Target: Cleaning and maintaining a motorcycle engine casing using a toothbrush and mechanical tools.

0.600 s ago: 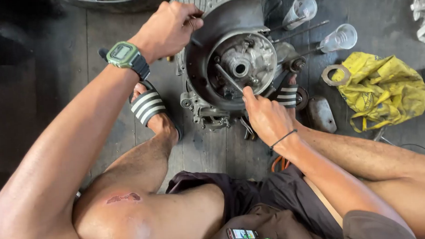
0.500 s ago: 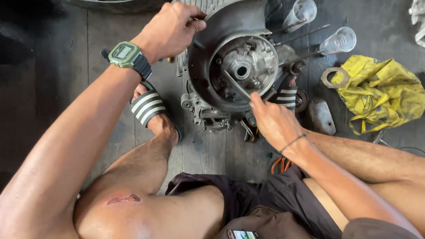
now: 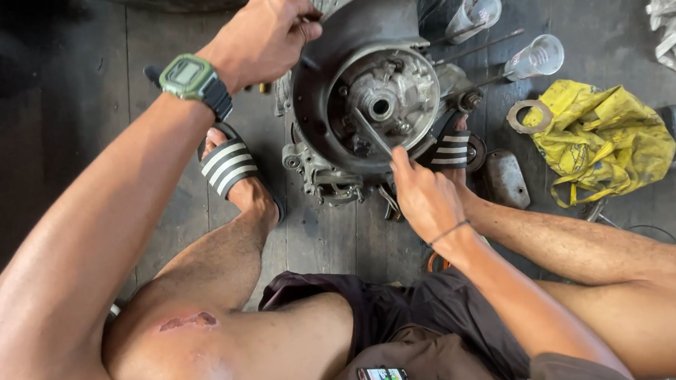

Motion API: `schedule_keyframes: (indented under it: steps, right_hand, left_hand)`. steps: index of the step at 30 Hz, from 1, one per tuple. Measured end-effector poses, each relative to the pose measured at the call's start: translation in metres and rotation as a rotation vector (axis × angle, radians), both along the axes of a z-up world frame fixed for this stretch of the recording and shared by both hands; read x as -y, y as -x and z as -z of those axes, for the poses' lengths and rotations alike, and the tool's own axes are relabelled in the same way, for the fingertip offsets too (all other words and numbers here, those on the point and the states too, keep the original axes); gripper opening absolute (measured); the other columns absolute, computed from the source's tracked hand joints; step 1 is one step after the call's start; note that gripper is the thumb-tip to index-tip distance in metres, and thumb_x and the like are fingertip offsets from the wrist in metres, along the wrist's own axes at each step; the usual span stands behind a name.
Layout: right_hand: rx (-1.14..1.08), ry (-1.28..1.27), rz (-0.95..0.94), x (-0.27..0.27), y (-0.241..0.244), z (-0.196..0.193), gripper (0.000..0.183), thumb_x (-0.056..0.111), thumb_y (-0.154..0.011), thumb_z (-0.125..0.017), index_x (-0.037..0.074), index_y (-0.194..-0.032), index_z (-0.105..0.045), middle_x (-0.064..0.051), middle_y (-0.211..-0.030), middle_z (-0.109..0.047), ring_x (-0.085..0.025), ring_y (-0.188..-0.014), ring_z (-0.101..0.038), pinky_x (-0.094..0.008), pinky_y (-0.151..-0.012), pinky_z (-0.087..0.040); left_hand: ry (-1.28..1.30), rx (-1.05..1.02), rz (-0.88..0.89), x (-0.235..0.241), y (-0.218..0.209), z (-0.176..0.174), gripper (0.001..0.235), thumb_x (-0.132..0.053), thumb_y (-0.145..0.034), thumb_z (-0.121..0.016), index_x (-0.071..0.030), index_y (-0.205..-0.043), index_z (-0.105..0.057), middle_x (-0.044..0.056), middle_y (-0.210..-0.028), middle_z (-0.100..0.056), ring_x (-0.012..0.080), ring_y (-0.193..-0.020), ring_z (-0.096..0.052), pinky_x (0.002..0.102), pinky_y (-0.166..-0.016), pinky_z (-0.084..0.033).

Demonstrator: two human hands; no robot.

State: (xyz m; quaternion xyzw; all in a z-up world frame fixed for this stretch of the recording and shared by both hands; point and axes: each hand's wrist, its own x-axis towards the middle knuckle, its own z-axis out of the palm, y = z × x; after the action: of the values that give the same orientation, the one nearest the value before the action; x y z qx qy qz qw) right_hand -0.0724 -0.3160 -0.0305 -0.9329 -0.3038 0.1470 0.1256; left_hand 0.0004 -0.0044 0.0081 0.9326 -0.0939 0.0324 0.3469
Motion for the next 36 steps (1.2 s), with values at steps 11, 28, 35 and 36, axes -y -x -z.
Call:
schedule_keyframes:
  steps: [11, 28, 35, 36]
  right_hand:
    - [-0.114, -0.096, 0.11, -0.013, 0.007, 0.003, 0.01, 0.009, -0.11, -0.046, 0.005, -0.107, -0.038, -0.014, -0.059, -0.06, -0.032, -0.04, -0.057, -0.047, -0.037, -0.046]
    - [-0.244, 0.093, 0.073, 0.054, -0.006, -0.033, 0.01, 0.018, -0.107, -0.047, 0.009, -0.106, -0.044, -0.017, -0.06, -0.064, -0.038, -0.047, -0.064, -0.052, -0.049, -0.05]
    - [-0.23, 0.158, 0.402, 0.153, 0.007, -0.115, 0.013, 0.02, -0.102, -0.054, 0.011, -0.11, -0.059, -0.011, -0.071, -0.073, -0.031, -0.053, -0.068, -0.047, -0.055, -0.05]
    - [-0.106, 0.195, 0.499, 0.168, 0.011, -0.133, 0.019, 0.021, -0.105, -0.055, 0.009, -0.118, -0.063, -0.01, -0.071, -0.072, -0.03, -0.052, -0.065, -0.043, -0.053, -0.048]
  left_hand:
    - [-0.035, 0.062, 0.026, -0.003, -0.002, 0.01, 0.018, -0.006, -0.1, -0.065, 0.007, -0.11, -0.072, 0.018, -0.086, -0.074, 0.0334, -0.062, -0.068, 0.042, -0.057, -0.056]
    - [-0.007, 0.002, 0.075, 0.01, 0.012, -0.006, 0.019, -0.002, -0.099, -0.061, 0.01, -0.11, -0.071, 0.016, -0.082, -0.075, 0.0322, -0.065, -0.069, 0.041, -0.063, -0.055]
    - [-0.054, 0.113, 0.091, 0.015, 0.015, -0.002, 0.023, -0.01, -0.104, -0.066, 0.012, -0.107, -0.069, 0.02, -0.083, -0.074, 0.0347, -0.063, -0.069, 0.04, -0.06, -0.056]
    - [-0.063, 0.1, 0.081, 0.018, 0.014, -0.003, 0.023, -0.012, -0.106, -0.069, 0.009, -0.099, -0.07, 0.016, -0.071, -0.071, 0.0309, -0.051, -0.066, 0.039, -0.053, -0.054]
